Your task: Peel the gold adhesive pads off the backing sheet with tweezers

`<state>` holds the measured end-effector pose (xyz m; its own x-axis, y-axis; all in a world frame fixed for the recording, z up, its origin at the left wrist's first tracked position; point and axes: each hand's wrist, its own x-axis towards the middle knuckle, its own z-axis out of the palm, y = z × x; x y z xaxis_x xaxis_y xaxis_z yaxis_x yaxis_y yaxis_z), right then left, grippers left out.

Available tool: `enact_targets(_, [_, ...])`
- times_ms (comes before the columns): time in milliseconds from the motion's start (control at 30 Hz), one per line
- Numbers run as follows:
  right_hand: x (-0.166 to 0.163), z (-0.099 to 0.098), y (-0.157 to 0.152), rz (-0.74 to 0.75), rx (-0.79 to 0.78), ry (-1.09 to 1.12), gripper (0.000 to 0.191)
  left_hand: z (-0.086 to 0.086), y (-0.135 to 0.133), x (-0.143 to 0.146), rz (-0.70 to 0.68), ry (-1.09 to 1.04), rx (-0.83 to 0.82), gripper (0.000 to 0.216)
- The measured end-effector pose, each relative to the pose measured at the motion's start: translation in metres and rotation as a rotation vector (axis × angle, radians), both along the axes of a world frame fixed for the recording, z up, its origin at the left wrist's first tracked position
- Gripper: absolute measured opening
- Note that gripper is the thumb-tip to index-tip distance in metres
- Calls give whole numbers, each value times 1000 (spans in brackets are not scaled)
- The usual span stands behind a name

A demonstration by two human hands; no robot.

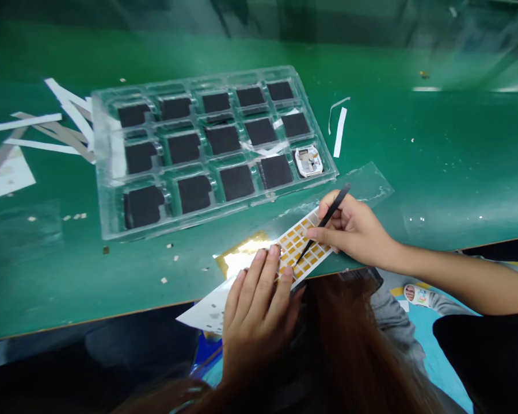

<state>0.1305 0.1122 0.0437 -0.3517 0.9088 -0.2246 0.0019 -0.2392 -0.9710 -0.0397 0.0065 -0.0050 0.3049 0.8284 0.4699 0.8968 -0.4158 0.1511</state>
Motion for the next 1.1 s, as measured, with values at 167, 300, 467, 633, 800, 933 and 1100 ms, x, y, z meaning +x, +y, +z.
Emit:
enact_targets(167, [3,4,3,-109,-62,126,32,1,0,2,11,27,13,19])
enact_targets(300, [20,19,4,-273,-43,163,30,-2,0,0,3,14,33,22])
enact_targets(467, [52,17,-5,-465,47,172,30,-8,-3,-7,8,-63,47,45])
enact_targets(633, [75,-7,-14,-571,163,250,25,-9,-6,-12,80,18,66,41])
enact_targets(800, [79,-17,-13,-532,215,329,22,-4,-4,-19,150,68,66,32])
enact_targets(933, [79,-20,-11,-526,220,376,20,0,-2,-25,163,107,84,28])
enact_targets(1100, [81,-22,-11,-518,221,413,22,4,-4,-37,201,134,98,24])
